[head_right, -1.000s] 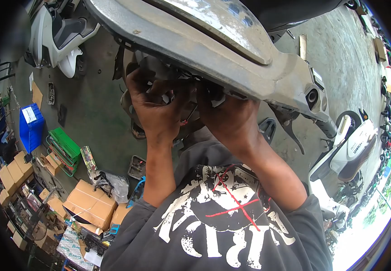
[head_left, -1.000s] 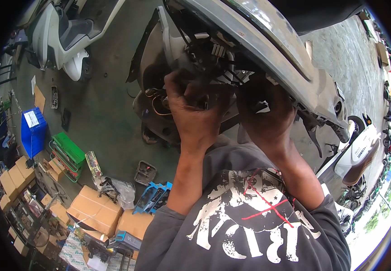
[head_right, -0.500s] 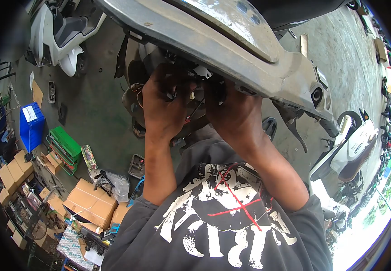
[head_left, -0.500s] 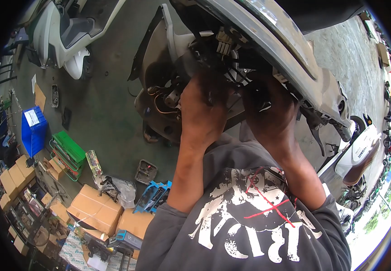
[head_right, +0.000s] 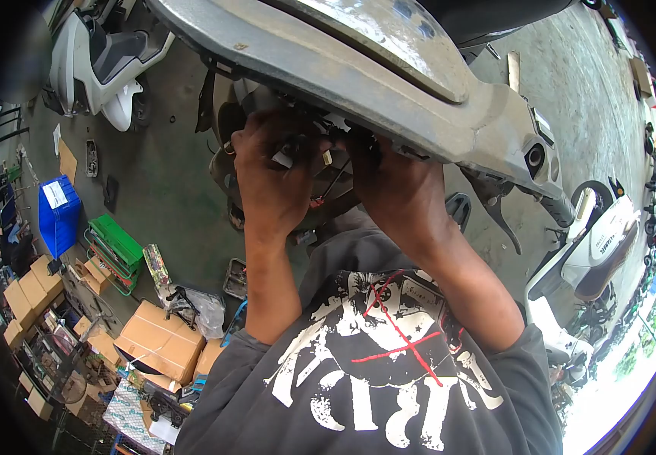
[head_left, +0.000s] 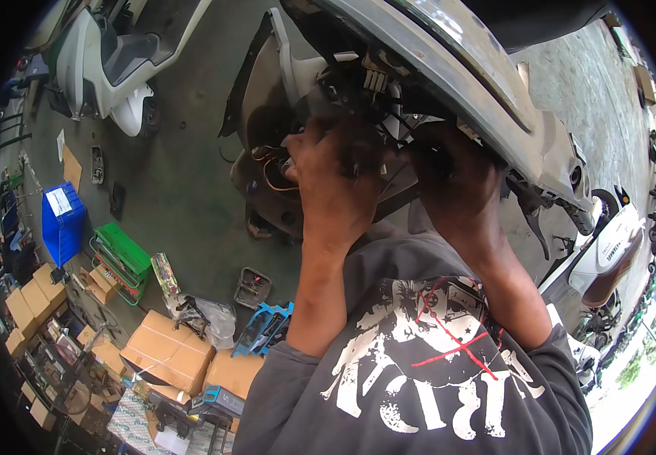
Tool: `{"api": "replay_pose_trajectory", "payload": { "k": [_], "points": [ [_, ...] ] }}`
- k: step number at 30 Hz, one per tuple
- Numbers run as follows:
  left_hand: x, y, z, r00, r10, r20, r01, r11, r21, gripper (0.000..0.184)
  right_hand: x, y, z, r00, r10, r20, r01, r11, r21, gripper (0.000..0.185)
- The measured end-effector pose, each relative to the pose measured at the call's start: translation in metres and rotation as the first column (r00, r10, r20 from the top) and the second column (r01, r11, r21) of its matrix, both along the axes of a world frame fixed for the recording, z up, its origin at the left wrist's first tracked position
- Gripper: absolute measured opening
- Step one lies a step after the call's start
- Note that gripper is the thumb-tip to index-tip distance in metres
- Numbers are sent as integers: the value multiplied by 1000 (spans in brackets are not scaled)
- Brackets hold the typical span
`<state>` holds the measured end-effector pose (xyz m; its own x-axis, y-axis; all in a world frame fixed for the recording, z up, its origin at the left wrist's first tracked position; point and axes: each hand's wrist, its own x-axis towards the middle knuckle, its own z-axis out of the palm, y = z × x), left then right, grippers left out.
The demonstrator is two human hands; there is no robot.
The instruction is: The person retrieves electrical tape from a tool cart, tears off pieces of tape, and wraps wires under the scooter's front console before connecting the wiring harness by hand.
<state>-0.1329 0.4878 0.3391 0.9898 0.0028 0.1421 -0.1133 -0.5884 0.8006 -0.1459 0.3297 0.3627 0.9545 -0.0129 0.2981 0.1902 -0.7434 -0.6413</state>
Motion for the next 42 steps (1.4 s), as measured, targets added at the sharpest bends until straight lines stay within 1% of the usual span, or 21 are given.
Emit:
{"api": "replay_pose_trajectory", "payload": {
  "k": [4, 7, 9, 10, 12, 13, 15, 18, 20, 24, 25, 27, 28, 30, 33, 34, 35, 37, 39, 40, 42],
  "points": [
    [-4, 0, -8, 999, -48, -26, 46, 997, -69, 15, -2, 0, 3, 1000, 20, 4, -20, 1000, 19, 9],
    [-7, 0, -10, 995, -76, 60, 78, 996, -31, 14, -6, 1, 5, 1000, 5, -26, -4, 1000, 30, 8],
    [-9, 1, -15, 994, -106, 34, 110, 981, -162, 15, -8, 2, 7, 999, -3, -39, 4, 999, 36, 8],
    [-9, 0, -15, 993, -110, 36, 115, 980, -162, 15, -8, 3, 8, 999, -8, -42, 11, 998, 68, 8],
    [-9, -1, -15, 992, -125, 20, 125, 939, -321, 15, -9, 5, 9, 999, -17, -43, 22, 995, 100, 8],
    [-9, -1, -16, 991, -129, 21, 129, 938, -322, 15, -10, 5, 9, 998, -32, -60, 39, 991, 126, 8],
    [-10, -1, -18, 992, -118, 36, 121, 878, -463, 15, -10, 6, 8, 996, -48, -78, 60, 987, 150, 8],
    [-10, 1, -26, 998, -65, -18, 50, 896, -441, 16, -11, 7, 11, 997, -52, -49, 58, 990, 129, 10],
    [-8, 3, -26, 997, -77, -5, 68, 899, -433, 17, -11, 7, 20, 982, -48, -185, 76, 987, 144, 10],
    [-7, 10, -26, 993, -115, 30, 117, 888, -444, 15, -8, -4, 14, 991, 38, -128, -12, 980, 197, 14],
    [-6, 12, -26, 993, -116, 32, 118, 888, -444, 15, -8, -5, 15, 963, 71, -258, -9, 973, 231, 17],
    [-5, 14, -28, 989, -149, 19, 143, 902, -408, 15, -7, -7, 12, 919, 105, -380, 0, 964, 266, 22],
    [-5, 15, -30, 989, -149, 22, 145, 902, -407, 15, -6, -9, 7, 927, 111, -359, -48, 982, 181, 24],
    [-5, 18, -34, 988, -154, 11, 137, 840, -524, 14, -4, -11, 3, 933, 126, -336, -99, 991, 95, 27],
    [-8, 19, -37, 992, -123, -32, 73, 757, -649, 14, -2, -9, 6, 870, 138, -473, -52, 980, 192, 23],
    [-9, 20, -38, 993, -113, -45, 53, 734, -677, 14, -1, -6, 11, 859, 199, -472, -60, 954, 293, 22],
    [-10, 21, -37, 994, -111, -13, 83, 813, -576, 14, -1, -4, 14, 847, 259, -465, -66, 918, 391, 21],
    [-11, 22, -35, 994, -110, 19, 106, 880, -463, 14, -3, 0, 2, 873, 248, -421, -61, 910, 410, 21],
    [-11, 21, -25, 996, -35, 77, 60, 938, -342, 14, -3, 2, 0, 896, 236, -375, -56, 901, 431, 21],
    [-11, 20, -21, 996, -33, 78, 58, 938, -341, 14, -2, 3, 6, 901, 234, -366, -73, 912, 404, 21],
    [-13, 19, -13, 993, 20, 115, 7, 973, -231, 14, -1, 4, 13, 903, 236, -358, -92, 922, 377, 21]
  ]
}}
